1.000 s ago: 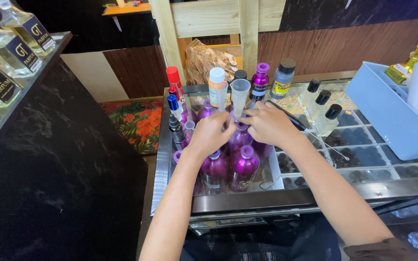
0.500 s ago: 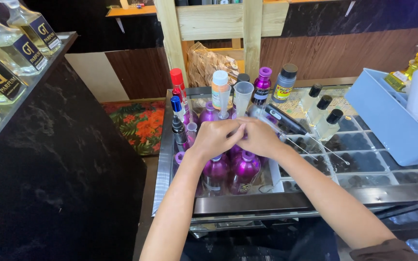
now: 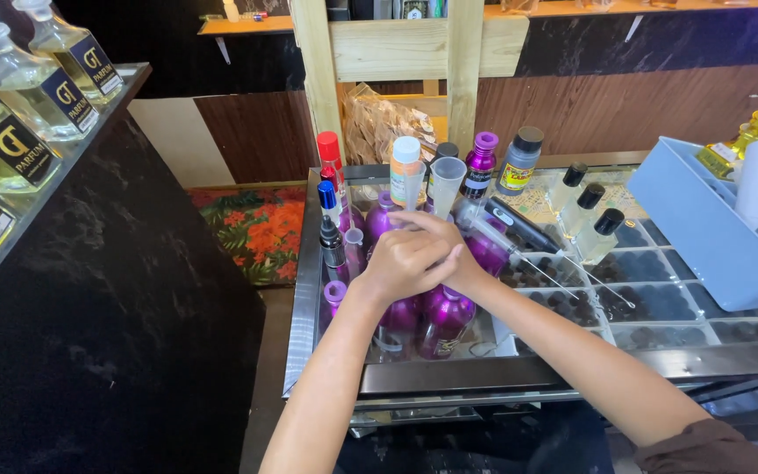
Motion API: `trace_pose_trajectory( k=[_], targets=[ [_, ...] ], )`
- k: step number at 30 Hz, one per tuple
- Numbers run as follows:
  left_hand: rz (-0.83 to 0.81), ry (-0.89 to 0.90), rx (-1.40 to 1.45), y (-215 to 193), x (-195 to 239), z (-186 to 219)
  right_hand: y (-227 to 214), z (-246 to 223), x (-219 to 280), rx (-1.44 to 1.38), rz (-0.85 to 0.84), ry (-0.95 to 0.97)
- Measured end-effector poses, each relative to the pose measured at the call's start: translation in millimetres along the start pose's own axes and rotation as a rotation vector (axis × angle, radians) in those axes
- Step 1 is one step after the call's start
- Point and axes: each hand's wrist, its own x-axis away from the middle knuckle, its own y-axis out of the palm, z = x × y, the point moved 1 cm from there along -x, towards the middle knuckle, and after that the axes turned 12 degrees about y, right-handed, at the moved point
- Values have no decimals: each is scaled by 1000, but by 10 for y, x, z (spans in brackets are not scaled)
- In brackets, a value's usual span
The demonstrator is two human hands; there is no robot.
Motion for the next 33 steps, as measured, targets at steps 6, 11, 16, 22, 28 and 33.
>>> trace_pose_trajectory(
  k=[6,11,16,22,28,33],
  targets=[
    [-14,52,7,40,-7,28,-3,13,-328,-88,-225,-70],
    [-3,33,80,84,-78,116,159,38,-452,-142,-164,-70],
    [3,33,72,10,-133,110,425,377,-906,-115,122,-159],
    [-68,29,65,-67,-124,90,540,423,-1193,-144,174,-217],
    [-29,46,59,-73,-148,115,545,365,-1361,-91,207,-172],
    [-24,75,33,-90,-163,105,487,128,-1265,-18,211,-119]
  ],
)
